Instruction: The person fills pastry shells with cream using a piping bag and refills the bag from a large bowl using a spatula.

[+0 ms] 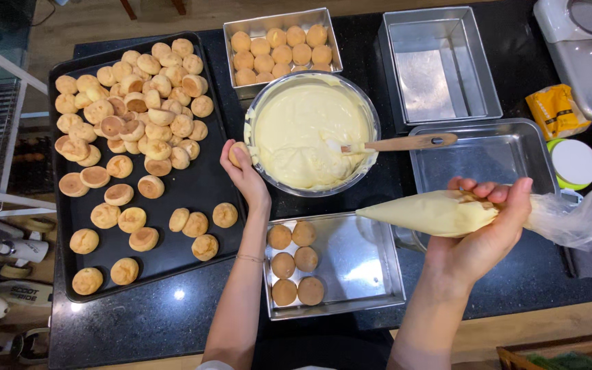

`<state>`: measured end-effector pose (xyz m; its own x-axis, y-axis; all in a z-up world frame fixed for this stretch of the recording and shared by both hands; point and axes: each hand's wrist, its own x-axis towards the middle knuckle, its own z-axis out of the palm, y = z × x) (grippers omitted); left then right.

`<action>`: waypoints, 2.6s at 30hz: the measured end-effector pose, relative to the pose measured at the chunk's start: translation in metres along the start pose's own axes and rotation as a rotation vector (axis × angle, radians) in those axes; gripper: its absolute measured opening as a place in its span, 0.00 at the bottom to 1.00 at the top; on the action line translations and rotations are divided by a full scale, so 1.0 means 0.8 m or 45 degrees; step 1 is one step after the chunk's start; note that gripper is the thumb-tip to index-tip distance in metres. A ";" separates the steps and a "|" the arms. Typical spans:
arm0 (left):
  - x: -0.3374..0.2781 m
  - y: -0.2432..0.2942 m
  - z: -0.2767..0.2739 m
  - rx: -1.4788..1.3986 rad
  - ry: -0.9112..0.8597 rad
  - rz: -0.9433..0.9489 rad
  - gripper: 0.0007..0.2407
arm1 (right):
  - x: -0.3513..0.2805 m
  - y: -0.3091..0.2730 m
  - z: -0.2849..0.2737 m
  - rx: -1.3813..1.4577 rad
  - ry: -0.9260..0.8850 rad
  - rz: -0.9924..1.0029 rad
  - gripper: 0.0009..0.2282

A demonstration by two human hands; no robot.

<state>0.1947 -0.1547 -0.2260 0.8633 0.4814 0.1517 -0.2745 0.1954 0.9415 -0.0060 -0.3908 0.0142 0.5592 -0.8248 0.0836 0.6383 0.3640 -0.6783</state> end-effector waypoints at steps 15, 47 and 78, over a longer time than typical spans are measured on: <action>-0.099 0.099 -0.078 -0.050 -0.690 -0.355 0.14 | -0.003 -0.027 -0.037 0.044 0.031 -0.036 0.15; 0.297 0.085 -0.156 1.572 -1.067 1.140 0.15 | -0.108 0.168 0.072 0.117 0.023 0.619 0.17; -0.098 0.319 -0.181 -1.238 -0.264 -1.292 0.21 | -0.250 0.089 0.153 0.057 -0.252 -0.267 0.23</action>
<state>-0.0042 -0.0187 -0.0414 0.8809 -0.3363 -0.3331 0.3879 0.9161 0.1009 -0.0078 -0.1469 0.0389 0.5021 -0.7854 0.3622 0.7710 0.2167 -0.5988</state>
